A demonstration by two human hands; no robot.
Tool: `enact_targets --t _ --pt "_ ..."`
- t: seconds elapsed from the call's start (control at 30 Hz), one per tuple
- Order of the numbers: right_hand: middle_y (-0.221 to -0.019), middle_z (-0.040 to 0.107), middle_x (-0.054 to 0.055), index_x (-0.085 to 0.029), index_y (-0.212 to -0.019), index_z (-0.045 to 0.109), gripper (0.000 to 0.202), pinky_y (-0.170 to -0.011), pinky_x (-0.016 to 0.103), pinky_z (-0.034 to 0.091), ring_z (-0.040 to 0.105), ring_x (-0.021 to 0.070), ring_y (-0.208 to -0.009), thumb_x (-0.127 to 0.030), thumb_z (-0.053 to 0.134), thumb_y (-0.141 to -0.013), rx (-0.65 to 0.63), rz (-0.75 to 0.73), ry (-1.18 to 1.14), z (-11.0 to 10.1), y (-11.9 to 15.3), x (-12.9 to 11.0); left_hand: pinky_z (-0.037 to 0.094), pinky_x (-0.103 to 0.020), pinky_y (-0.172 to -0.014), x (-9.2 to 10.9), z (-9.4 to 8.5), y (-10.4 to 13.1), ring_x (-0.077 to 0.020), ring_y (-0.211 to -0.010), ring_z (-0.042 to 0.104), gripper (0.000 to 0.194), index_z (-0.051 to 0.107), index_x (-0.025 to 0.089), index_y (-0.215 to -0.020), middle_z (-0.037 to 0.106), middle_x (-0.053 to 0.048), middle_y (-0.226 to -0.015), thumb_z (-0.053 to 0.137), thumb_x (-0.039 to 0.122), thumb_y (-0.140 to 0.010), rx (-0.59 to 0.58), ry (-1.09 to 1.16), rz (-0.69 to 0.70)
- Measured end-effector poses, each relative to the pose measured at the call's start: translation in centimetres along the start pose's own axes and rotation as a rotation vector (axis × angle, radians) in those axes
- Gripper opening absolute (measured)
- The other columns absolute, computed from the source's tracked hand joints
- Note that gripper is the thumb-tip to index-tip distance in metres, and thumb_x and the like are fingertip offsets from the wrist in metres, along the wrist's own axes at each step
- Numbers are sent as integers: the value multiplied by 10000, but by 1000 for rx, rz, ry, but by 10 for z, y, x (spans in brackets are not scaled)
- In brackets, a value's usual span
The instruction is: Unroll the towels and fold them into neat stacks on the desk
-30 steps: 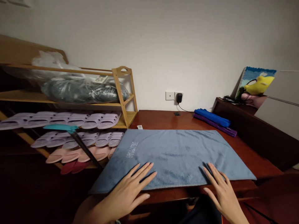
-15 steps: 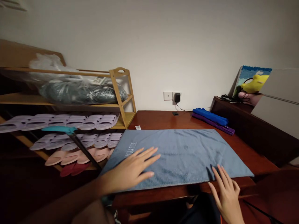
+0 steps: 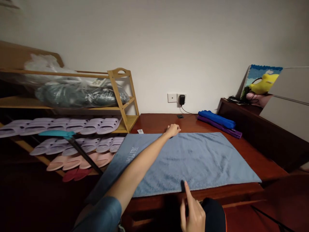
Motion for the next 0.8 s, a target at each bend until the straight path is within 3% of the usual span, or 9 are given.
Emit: enact_targets --t 0.13,0.27,0.43,0.6,0.67,0.8 --pt "-646 632 8 -245 -1457 310 619 -503 255 463 539 129 -474 -161 502 -874 38 -10 46 9 5 6 254 -477 -1014 -11 30 -12 -303 -1239 405 233 596 162 -1042 559 -164 -1231 568 319 -872 -37 3 -39" --pt "-739 682 23 -247 -1468 279 664 -505 264 470 546 118 -473 -109 511 -860 54 -53 37 12 6 7 278 -513 -1004 -21 39 -24 -315 -1212 427 200 614 186 -956 618 -123 -1125 658 325 -819 -129 55 -110" --pt "-868 722 40 -256 -1459 304 664 -540 279 508 630 140 -539 -73 513 -855 106 -89 67 8 4 5 491 -423 -859 -24 31 -32 -219 -1020 576 309 558 170 -1161 565 -84 -1183 563 338 -901 -170 237 -146" --pt "-933 723 28 -280 -1439 346 665 -580 296 541 683 177 -634 -79 543 -836 186 -66 40 2 4 3 512 -414 -827 -22 23 -32 -212 -991 588 326 539 163 -1187 560 -82 -1184 547 338 -912 -120 452 -160" --pt "-960 719 25 -289 -1425 372 659 -577 300 546 684 180 -641 -75 551 -828 198 -72 9 -2 4 1 513 -388 -808 -21 17 -30 -201 -947 599 296 576 145 -1122 593 -78 -1120 560 344 -903 -78 524 -170" --pt "-954 717 27 -291 -1377 451 618 -615 317 554 684 186 -683 -62 569 -815 212 -70 -20 -13 1 -2 477 -290 -706 -21 -3 -24 -168 -762 591 202 655 105 -772 657 -56 -791 701 302 -776 28 649 -178"
Point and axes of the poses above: each hand's wrist, its own y-axis away from the middle knuckle, its own z-axis out of the palm, x = y × z, the point moved 5 cm from there along -y, towards the middle knuckle
